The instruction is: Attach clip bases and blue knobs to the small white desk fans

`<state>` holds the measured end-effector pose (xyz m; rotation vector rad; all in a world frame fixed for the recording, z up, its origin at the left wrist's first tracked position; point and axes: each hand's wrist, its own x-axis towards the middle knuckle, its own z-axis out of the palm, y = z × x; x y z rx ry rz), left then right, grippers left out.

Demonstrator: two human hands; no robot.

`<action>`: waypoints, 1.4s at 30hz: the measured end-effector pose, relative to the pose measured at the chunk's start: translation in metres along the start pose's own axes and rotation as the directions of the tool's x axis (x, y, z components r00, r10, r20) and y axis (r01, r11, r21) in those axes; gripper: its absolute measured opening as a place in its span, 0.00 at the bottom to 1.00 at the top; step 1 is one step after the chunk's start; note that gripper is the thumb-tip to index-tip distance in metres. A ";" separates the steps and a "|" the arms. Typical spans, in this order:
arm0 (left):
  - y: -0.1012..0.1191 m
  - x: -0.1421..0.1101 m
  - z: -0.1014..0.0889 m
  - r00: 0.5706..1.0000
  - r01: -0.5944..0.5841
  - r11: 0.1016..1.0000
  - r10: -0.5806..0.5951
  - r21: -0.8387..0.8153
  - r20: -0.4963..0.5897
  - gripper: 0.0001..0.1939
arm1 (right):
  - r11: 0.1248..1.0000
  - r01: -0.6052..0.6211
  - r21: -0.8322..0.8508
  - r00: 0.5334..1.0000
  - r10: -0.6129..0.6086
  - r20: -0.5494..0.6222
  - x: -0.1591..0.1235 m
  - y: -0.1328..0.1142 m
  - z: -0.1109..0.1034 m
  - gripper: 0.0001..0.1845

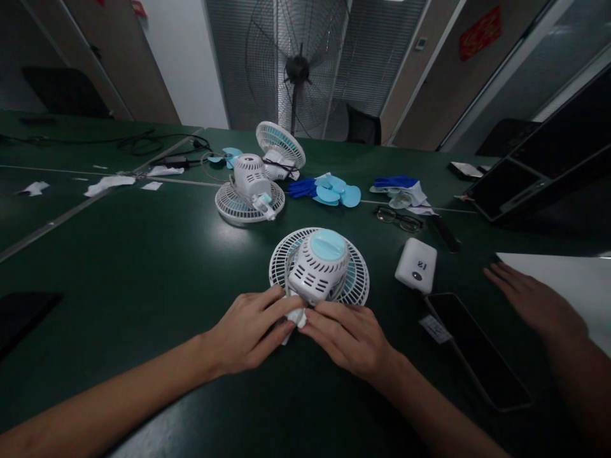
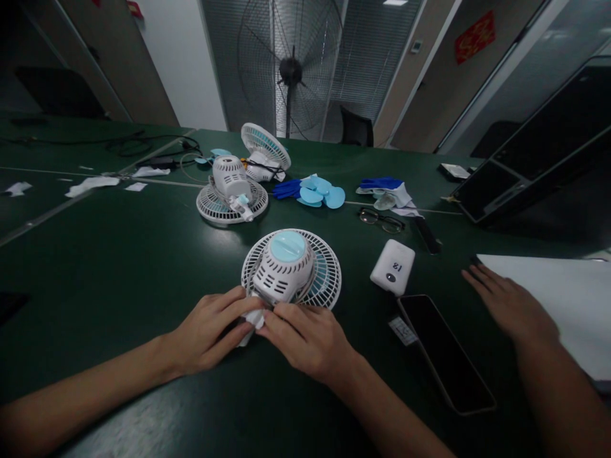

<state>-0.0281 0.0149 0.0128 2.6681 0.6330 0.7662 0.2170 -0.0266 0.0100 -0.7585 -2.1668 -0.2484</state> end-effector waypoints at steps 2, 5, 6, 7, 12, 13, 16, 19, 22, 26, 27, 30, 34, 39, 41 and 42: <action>0.001 0.001 0.000 1.000 -0.002 1.000 0.002 -0.004 0.001 0.16 | 0.994 -0.098 0.054 0.995 0.098 0.006 0.004 -0.007 0.007 0.05; 0.001 0.001 0.001 1.000 -0.005 1.000 0.005 0.005 0.001 0.16 | 0.955 -0.270 0.121 0.963 0.269 0.029 0.007 -0.017 0.014 0.15; 0.001 0.001 0.001 1.000 -0.006 1.000 0.006 0.010 0.001 0.16 | 0.945 -0.300 0.133 0.954 0.299 0.030 0.007 -0.018 0.016 0.15; 0.001 0.000 0.001 1.000 -0.005 1.000 0.005 0.012 0.001 0.16 | 0.941 -0.307 0.140 0.951 0.306 0.027 0.006 -0.019 0.016 0.14; 0.000 0.000 0.000 1.000 0.001 1.000 -0.001 0.013 0.004 0.17 | 0.986 -0.117 0.120 0.993 0.114 0.033 -0.004 -0.005 0.003 0.07; 0.000 -0.001 0.000 1.000 0.002 1.000 -0.002 0.014 0.008 0.17 | 0.993 -0.071 0.097 0.997 0.066 0.045 -0.006 -0.002 0.000 0.11; -0.001 -0.001 0.001 1.000 0.002 1.000 -0.002 0.018 0.020 0.17 | 1.000 0.011 0.028 0.998 -0.013 0.058 -0.006 0.005 -0.006 0.14; -0.001 -0.002 0.002 1.000 -0.001 1.000 0.000 0.026 0.019 0.18 | 1.000 0.007 -0.012 1.000 -0.006 0.017 -0.001 0.002 -0.003 0.09; -0.001 -0.003 0.004 1.000 -0.001 1.000 0.001 0.028 0.031 0.17 | 0.997 -0.074 0.016 0.997 0.074 0.007 0.002 -0.005 0.006 0.04; 0.000 -0.002 0.004 0.999 0.007 1.000 -0.008 0.029 0.033 0.17 | 0.983 -0.164 0.081 0.986 0.162 0.034 0.000 -0.009 0.014 0.08; 0.000 -0.002 0.004 1.000 0.006 1.000 -0.007 0.026 0.030 0.17 | 0.984 -0.154 0.089 0.988 0.151 0.041 -0.001 -0.008 0.014 0.06; 0.000 -0.001 0.002 1.000 0.002 1.000 -0.002 0.010 0.021 0.16 | 0.994 -0.064 0.088 0.997 0.060 0.050 -0.002 -0.002 0.006 0.03; -0.001 -0.001 0.001 1.000 0.002 1.000 -0.002 0.004 0.019 0.17 | 0.999 0.026 0.020 0.999 -0.026 0.046 -0.001 0.004 -0.004 0.11; 0.000 0.001 0.002 1.000 -0.002 1.000 0.003 -0.009 0.026 0.17 | 1.000 -0.025 -0.010 1.000 0.025 0.016 0.001 -0.004 0.004 0.03; 0.001 0.001 0.002 0.999 -0.002 1.000 0.002 -0.011 0.035 0.16 | 0.990 -0.134 0.032 0.991 0.133 0.023 0.001 -0.010 0.010 0.08; 0.001 0.001 0.002 0.999 -0.003 1.000 0.003 -0.011 0.038 0.16 | 0.981 -0.187 0.051 0.982 0.186 0.024 0.001 -0.013 0.013 0.10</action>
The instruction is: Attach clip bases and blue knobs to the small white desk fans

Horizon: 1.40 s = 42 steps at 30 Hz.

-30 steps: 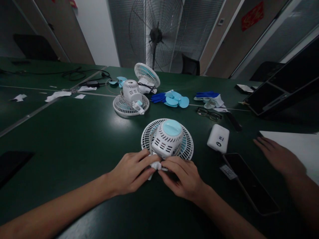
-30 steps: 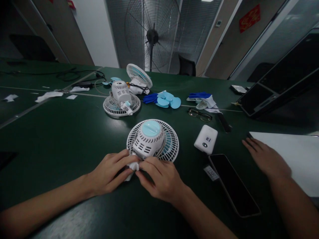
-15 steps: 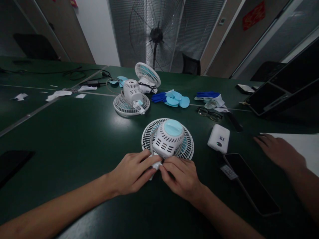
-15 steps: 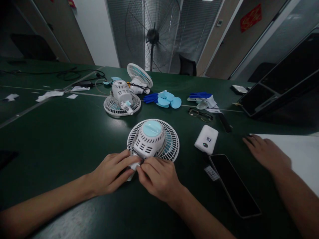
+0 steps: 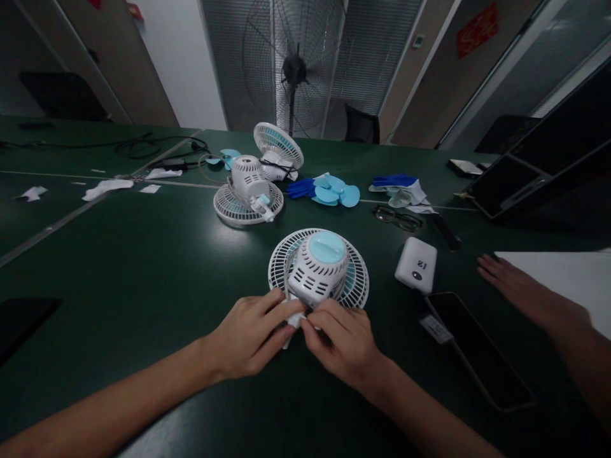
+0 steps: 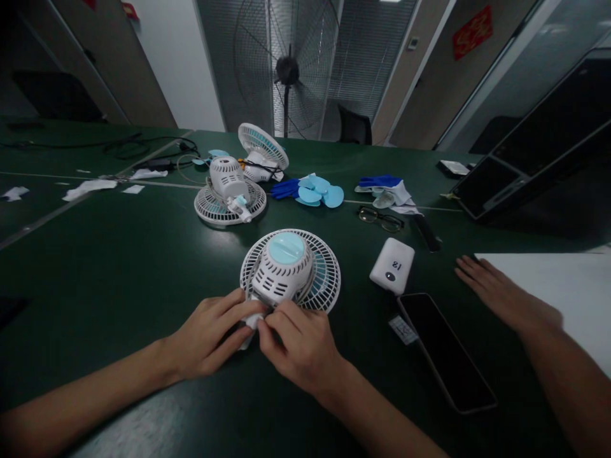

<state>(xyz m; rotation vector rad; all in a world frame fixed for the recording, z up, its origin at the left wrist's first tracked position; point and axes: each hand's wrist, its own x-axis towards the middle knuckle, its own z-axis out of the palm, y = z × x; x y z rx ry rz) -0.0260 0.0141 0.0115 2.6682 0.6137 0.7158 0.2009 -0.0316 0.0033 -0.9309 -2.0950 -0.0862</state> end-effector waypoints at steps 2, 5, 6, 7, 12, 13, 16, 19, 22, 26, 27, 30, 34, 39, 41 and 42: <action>0.000 0.000 0.000 1.000 -0.001 1.000 0.001 0.004 0.002 0.16 | 0.998 -0.060 0.021 0.998 0.060 -0.007 -0.002 -0.002 0.001 0.11; 0.000 -0.001 -0.001 1.000 -0.004 1.000 0.004 0.002 -0.005 0.16 | 1.000 0.015 0.027 1.000 -0.015 0.009 -0.003 0.002 -0.005 0.02; -0.001 -0.001 -0.001 1.000 -0.002 1.000 0.002 0.002 -0.006 0.16 | 0.998 0.057 0.018 0.998 -0.058 0.021 -0.003 0.005 -0.008 0.03; -0.001 -0.001 -0.001 1.000 0.000 1.000 0.000 0.002 -0.007 0.16 | 0.995 0.099 0.006 0.994 -0.099 0.034 -0.003 0.008 -0.011 0.07; 0.000 0.000 -0.002 1.000 -0.002 1.000 0.002 0.002 -0.014 0.16 | 0.987 0.153 -0.051 0.988 -0.152 0.024 0.001 0.011 -0.014 0.08; 0.000 0.000 -0.002 1.000 -0.006 1.000 0.006 0.004 -0.016 0.16 | 0.991 0.122 -0.045 0.992 -0.122 0.017 0.001 0.008 -0.012 0.04; 0.000 0.000 -0.002 1.000 -0.004 1.000 0.004 0.015 -0.015 0.16 | 1.000 -0.009 0.005 1.000 0.009 0.012 0.000 0.001 -0.003 0.10; 0.001 0.000 -0.003 1.000 0.002 1.000 -0.002 0.021 -0.011 0.16 | 0.998 -0.060 0.028 0.998 0.060 0.018 -0.002 -0.001 -0.001 0.11; 0.001 0.001 -0.004 1.000 -0.001 1.000 0.001 0.010 -0.015 0.16 | 0.999 0.034 0.005 0.999 -0.034 0.037 -0.003 0.005 -0.008 0.03; -0.001 0.000 -0.004 1.000 0.002 1.000 -0.002 -0.007 -0.009 0.16 | 0.985 0.169 -0.045 0.984 -0.166 0.061 0.001 0.012 -0.019 0.12; -0.001 0.000 -0.004 1.000 0.000 1.000 0.000 -0.010 -0.010 0.16 | 0.983 0.178 -0.053 0.983 -0.176 0.054 0.003 0.011 -0.019 0.11; -0.003 -0.002 -0.002 1.000 0.000 1.000 0.000 -0.006 -0.011 0.17 | 0.987 0.145 -0.064 0.989 -0.144 0.018 0.006 0.005 -0.015 0.01; -0.003 -0.004 -0.001 1.000 0.005 1.000 -0.005 -0.001 -0.003 0.17 | 0.999 0.010 -0.053 0.999 -0.008 0.031 0.004 -0.004 -0.006 0.12; -0.002 -0.002 -0.003 1.000 0.000 1.000 0.000 -0.005 -0.007 0.17 | 0.993 0.070 -0.092 0.997 -0.066 0.046 0.000 0.000 -0.013 0.04; -0.002 -0.002 -0.003 1.000 -0.008 1.000 0.008 -0.004 -0.009 0.17 | 0.981 0.152 -0.117 0.986 -0.142 0.090 0.001 0.004 -0.019 0.11; -0.003 -0.002 -0.003 1.000 -0.011 1.000 0.011 -0.003 -0.009 0.16 | 0.974 0.188 -0.123 0.978 -0.175 0.111 0.001 0.006 -0.021 0.13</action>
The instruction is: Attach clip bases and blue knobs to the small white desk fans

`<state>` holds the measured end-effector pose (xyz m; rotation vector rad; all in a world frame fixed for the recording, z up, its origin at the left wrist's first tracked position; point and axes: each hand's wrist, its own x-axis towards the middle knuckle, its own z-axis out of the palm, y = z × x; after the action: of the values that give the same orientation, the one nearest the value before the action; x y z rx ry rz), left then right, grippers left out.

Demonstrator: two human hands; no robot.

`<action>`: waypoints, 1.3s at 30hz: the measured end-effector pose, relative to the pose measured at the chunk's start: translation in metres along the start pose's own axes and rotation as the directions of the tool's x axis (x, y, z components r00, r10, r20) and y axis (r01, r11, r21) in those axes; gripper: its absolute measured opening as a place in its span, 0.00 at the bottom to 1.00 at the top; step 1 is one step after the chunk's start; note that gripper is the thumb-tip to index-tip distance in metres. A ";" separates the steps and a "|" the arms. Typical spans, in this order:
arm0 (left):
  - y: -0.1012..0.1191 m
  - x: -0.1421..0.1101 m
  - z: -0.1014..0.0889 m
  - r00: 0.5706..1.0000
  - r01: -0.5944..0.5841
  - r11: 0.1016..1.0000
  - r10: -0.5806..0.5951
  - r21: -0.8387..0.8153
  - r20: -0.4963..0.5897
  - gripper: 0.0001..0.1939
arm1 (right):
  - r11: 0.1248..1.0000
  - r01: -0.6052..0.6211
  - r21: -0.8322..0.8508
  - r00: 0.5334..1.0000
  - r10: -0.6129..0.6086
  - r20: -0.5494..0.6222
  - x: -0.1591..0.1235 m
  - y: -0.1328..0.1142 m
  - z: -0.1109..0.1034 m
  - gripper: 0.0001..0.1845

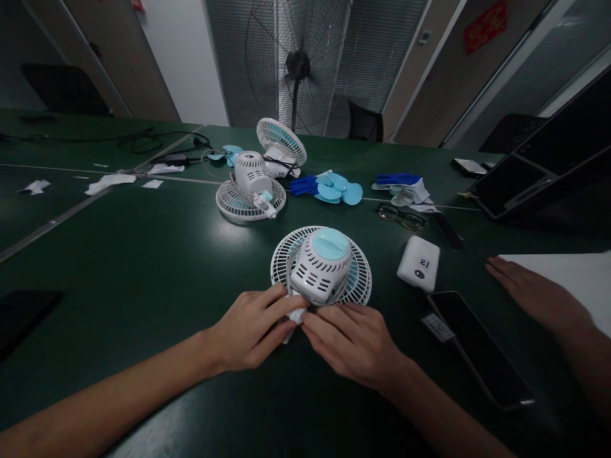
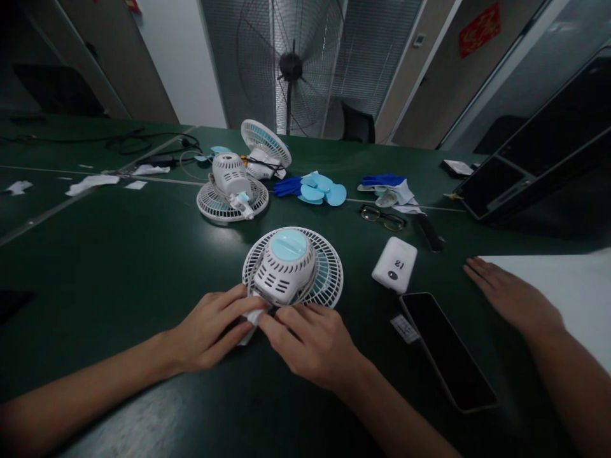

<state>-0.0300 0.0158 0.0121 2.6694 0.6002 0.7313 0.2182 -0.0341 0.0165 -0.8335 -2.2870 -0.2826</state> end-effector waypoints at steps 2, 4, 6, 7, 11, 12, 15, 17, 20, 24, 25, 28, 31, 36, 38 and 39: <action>0.000 0.000 0.000 1.000 -0.004 1.000 0.004 0.002 -0.002 0.17 | 1.000 0.029 -0.012 1.000 -0.029 -0.006 0.001 0.002 -0.001 0.12; 0.000 0.000 0.000 1.000 -0.006 1.000 0.006 -0.001 -0.006 0.17 | 1.000 0.001 0.003 0.999 -0.001 -0.050 0.003 0.000 0.001 0.06; 0.001 0.001 0.000 1.000 -0.007 1.000 0.007 -0.005 -0.006 0.16 | 0.996 -0.071 0.052 0.995 0.075 -0.070 0.005 -0.006 0.005 0.03; 0.001 0.001 -0.001 1.000 -0.007 1.000 0.007 -0.006 -0.003 0.16 | 0.990 -0.120 0.080 0.990 0.125 -0.063 0.006 -0.009 0.008 0.07; 0.000 0.000 0.000 1.000 0.005 1.000 -0.005 -0.003 -0.002 0.17 | 0.971 -0.206 0.119 0.978 0.210 -0.022 0.005 -0.013 0.009 0.07; 0.000 0.000 0.000 1.000 0.006 1.000 -0.006 -0.008 -0.001 0.17 | 0.980 -0.174 0.100 0.984 0.177 -0.023 0.004 -0.011 0.008 0.04; -0.001 -0.001 0.000 1.000 0.006 1.000 -0.006 -0.020 0.000 0.17 | 0.999 -0.038 0.010 0.999 0.038 -0.030 0.003 -0.002 0.002 0.07; -0.001 -0.002 0.000 1.000 0.009 1.000 -0.009 -0.017 0.001 0.17 | 0.999 0.027 -0.026 0.999 -0.028 -0.031 0.002 0.005 -0.001 0.10; -0.001 -0.001 -0.001 1.000 0.013 1.000 -0.013 -0.007 0.013 0.17 | 0.998 0.064 -0.027 0.997 -0.065 -0.040 0.000 0.008 -0.002 0.13; -0.001 -0.001 -0.002 1.000 0.008 1.000 -0.008 0.002 0.007 0.17 | 1.000 0.006 -0.009 0.999 -0.006 -0.049 0.001 0.003 0.000 0.11; 0.000 0.000 -0.002 1.000 0.009 1.000 -0.009 0.005 0.002 0.17 | 1.000 -0.016 0.003 0.998 0.016 -0.055 0.001 0.000 0.000 0.11; 0.000 0.000 -0.001 1.000 0.000 1.000 0.000 0.013 0.000 0.17 | 0.998 -0.049 0.024 0.996 0.051 -0.067 0.002 -0.005 0.000 0.10; 0.001 0.000 0.000 1.000 -0.015 1.000 0.015 0.012 0.001 0.16 | 1.000 -0.017 0.011 0.999 0.017 -0.033 0.003 -0.005 -0.002 0.10; 0.001 -0.001 0.000 1.000 -0.003 1.000 0.003 0.005 0.005 0.17 | 0.993 0.115 0.004 0.993 -0.115 0.030 0.002 0.008 -0.005 0.12; 0.001 0.000 0.000 1.000 -0.008 1.000 0.008 0.004 0.008 0.17 | 0.990 0.143 -0.009 0.990 -0.143 0.009 0.002 0.011 -0.005 0.12; 0.001 0.000 0.000 1.000 -0.009 1.000 0.009 0.003 0.008 0.17 | 0.990 0.139 -0.020 0.990 -0.139 -0.016 0.003 0.011 -0.005 0.11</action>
<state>-0.0303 0.0153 0.0126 2.6781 0.5877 0.7226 0.2258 -0.0266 0.0216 -0.6795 -2.3337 -0.3729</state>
